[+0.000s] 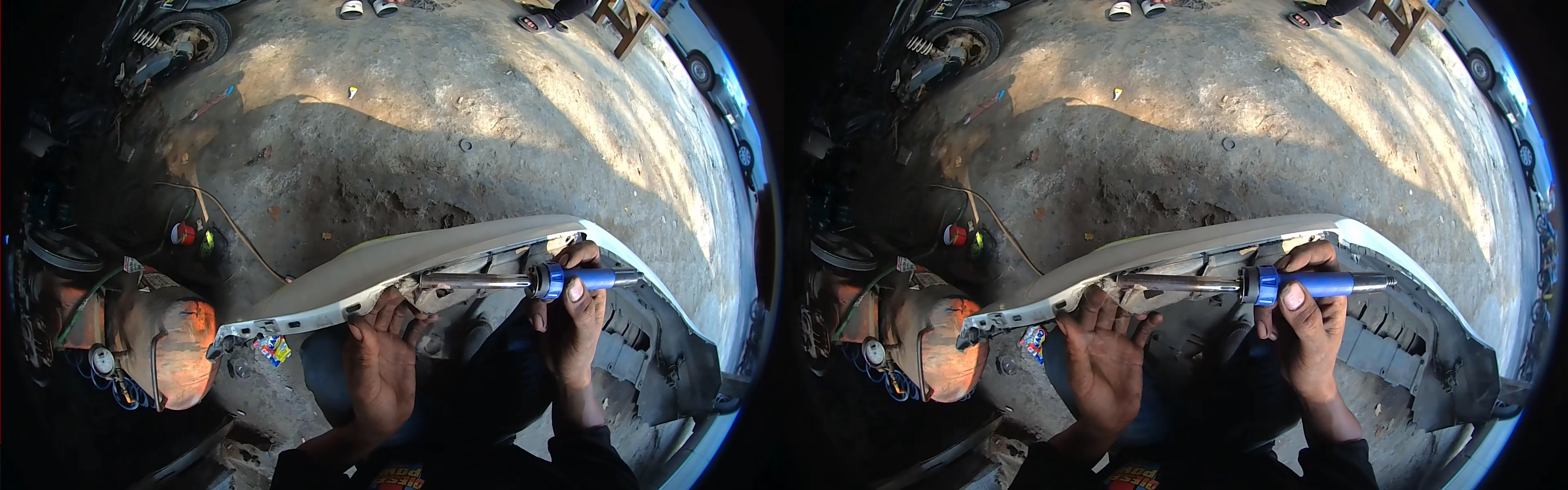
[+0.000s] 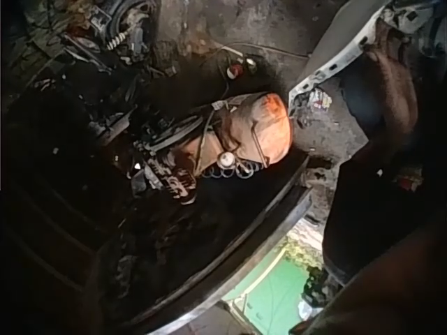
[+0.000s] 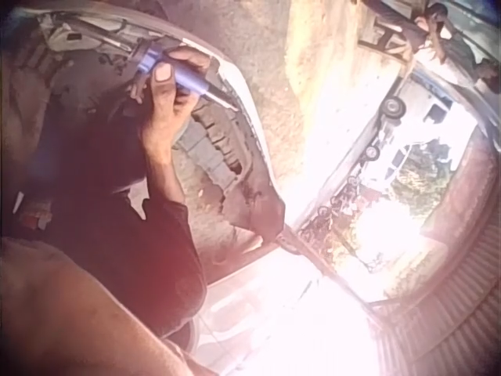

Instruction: Repairing a damaged car bumper using a soldering iron to melt plastic filler into cracks.

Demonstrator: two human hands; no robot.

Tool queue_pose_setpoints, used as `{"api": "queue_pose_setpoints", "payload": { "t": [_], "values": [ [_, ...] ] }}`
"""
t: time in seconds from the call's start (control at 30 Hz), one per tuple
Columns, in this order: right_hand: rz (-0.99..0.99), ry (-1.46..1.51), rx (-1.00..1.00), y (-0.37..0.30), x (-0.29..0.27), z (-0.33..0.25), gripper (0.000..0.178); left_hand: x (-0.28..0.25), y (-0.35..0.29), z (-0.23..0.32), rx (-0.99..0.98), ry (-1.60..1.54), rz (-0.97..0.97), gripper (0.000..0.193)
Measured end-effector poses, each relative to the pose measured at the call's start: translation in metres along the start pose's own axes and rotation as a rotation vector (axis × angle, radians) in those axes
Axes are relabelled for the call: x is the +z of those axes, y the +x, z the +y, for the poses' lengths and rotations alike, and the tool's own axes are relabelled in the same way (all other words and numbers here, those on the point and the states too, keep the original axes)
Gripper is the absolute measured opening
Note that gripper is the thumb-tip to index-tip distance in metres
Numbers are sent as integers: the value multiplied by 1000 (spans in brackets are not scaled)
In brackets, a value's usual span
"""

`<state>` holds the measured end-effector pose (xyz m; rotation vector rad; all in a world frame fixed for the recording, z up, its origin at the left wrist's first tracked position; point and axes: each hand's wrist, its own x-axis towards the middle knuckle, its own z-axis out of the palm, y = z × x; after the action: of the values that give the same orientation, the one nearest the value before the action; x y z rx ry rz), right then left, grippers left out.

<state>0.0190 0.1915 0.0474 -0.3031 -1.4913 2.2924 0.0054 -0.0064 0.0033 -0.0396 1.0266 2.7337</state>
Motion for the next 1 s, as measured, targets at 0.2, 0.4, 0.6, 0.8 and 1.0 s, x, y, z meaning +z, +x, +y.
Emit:
{"api": "queue_pose_setpoints", "payload": {
  "t": [0.2,0.4,0.6,0.8,1.0],
  "values": [
    [6,-17,-10,-1,-1,-2,36,0,0,-3,2,-28,-14,58],
    [8,-8,1,-2,3,2,36,-2,0,0,10,-19,-35,58],
    [6,-10,2,-2,-1,-1,36,-1,1,-2,8,-33,-49,57],
    [-3,-33,-15,-3,2,1,37,-1,1,-1,11,-55,-42,57],
    [-17,-15,-22,-2,0,1,38,-2,0,-3,12,-62,-37,57]
  ]
}}
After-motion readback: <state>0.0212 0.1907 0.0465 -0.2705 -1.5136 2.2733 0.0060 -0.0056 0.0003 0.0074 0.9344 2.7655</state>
